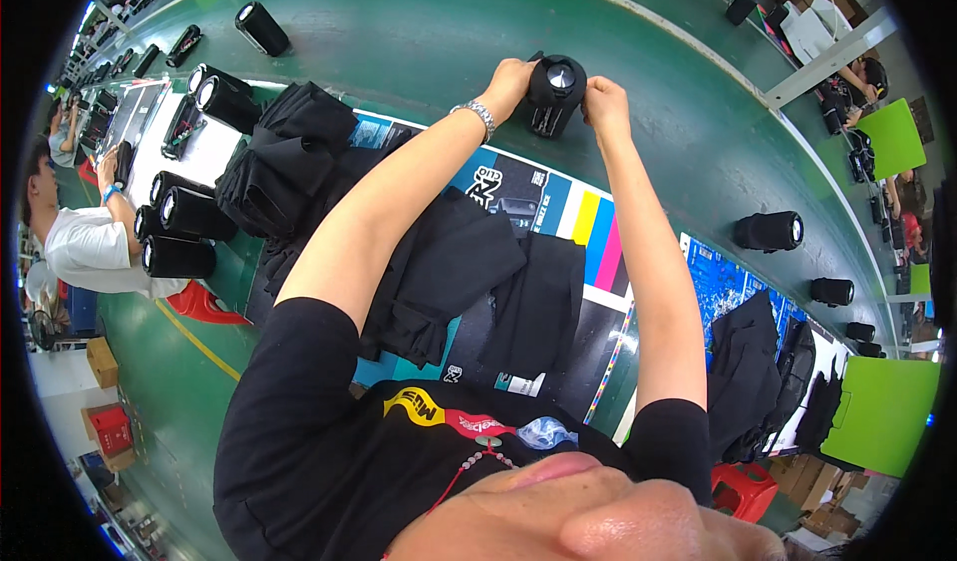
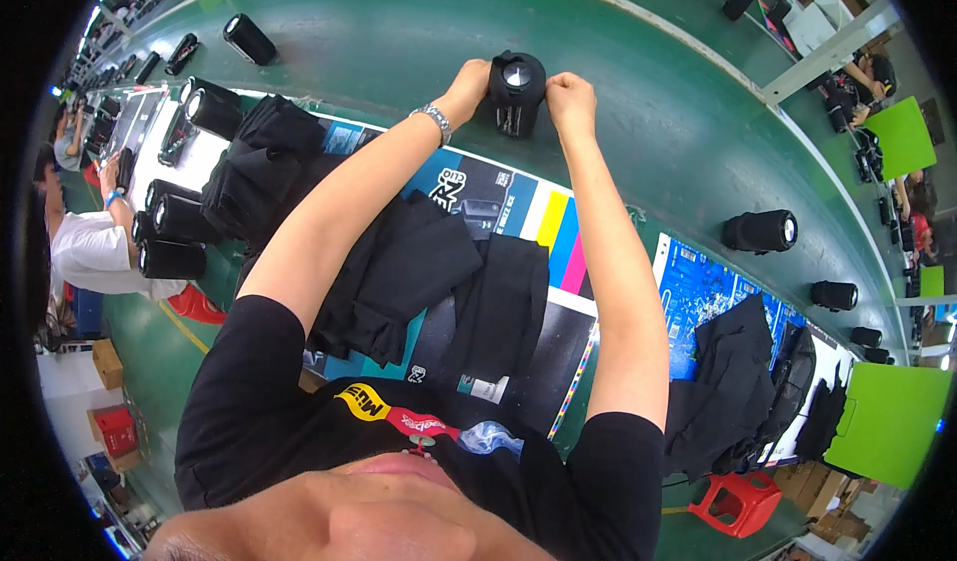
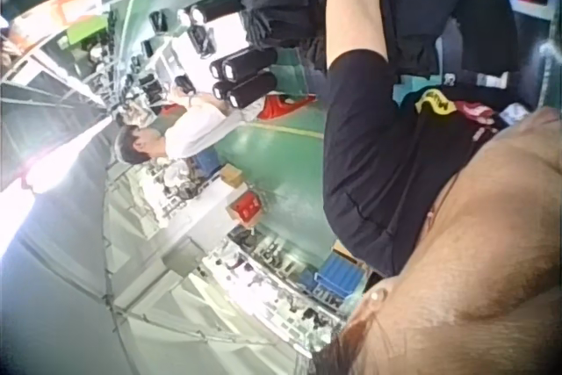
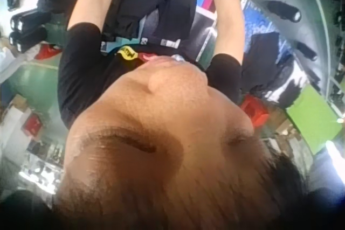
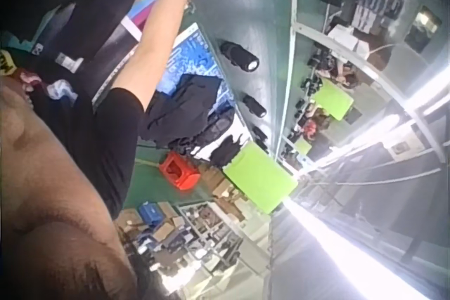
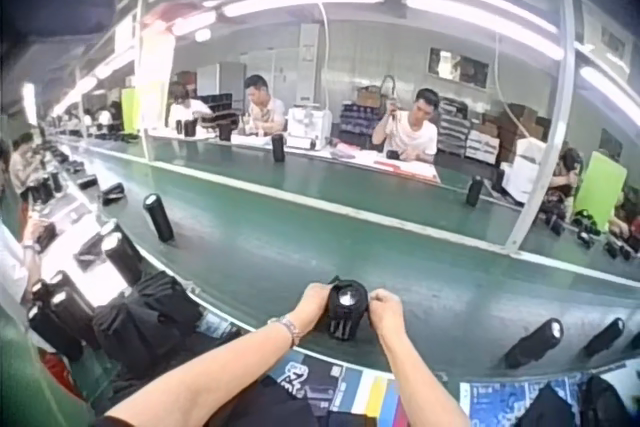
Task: The person fits black fabric covers onto several electronic speakers and places them back onto the assembly table.
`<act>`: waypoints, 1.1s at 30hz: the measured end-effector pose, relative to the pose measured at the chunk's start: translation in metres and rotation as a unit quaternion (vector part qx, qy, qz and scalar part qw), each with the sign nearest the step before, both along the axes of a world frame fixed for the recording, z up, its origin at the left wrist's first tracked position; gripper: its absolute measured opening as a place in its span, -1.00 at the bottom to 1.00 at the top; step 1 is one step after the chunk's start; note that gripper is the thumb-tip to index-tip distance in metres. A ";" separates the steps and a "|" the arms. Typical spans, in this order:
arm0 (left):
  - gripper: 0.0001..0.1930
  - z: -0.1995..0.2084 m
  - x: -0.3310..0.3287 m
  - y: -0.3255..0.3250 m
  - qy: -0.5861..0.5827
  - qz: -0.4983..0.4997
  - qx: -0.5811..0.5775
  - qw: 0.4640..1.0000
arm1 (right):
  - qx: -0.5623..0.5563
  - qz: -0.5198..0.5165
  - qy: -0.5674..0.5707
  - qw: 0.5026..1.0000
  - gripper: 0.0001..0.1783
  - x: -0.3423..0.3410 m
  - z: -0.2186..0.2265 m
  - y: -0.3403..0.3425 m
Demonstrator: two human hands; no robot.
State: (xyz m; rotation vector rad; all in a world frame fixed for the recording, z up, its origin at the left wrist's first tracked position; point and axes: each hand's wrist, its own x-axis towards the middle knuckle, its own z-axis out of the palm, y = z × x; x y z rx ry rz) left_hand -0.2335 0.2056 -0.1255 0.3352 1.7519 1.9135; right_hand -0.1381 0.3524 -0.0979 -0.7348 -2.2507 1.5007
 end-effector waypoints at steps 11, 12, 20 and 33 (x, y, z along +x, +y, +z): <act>-0.71 -0.055 -0.001 0.011 0.456 0.134 -0.203 0.856 | 0.203 -0.053 -0.131 0.969 -0.87 0.029 -0.008 -0.013; -0.71 -0.049 0.004 0.013 0.458 0.129 -0.202 0.856 | 0.218 -0.061 -0.134 0.965 -0.86 0.032 -0.007 -0.011; -0.25 0.037 0.070 0.030 -0.052 0.068 0.185 0.979 | 0.089 -0.070 -0.119 0.986 -0.75 0.032 -0.040 0.016; -0.16 0.121 0.112 0.004 -0.183 -0.081 0.312 0.929 | -0.361 0.116 0.114 0.918 -0.18 0.095 0.057 -0.062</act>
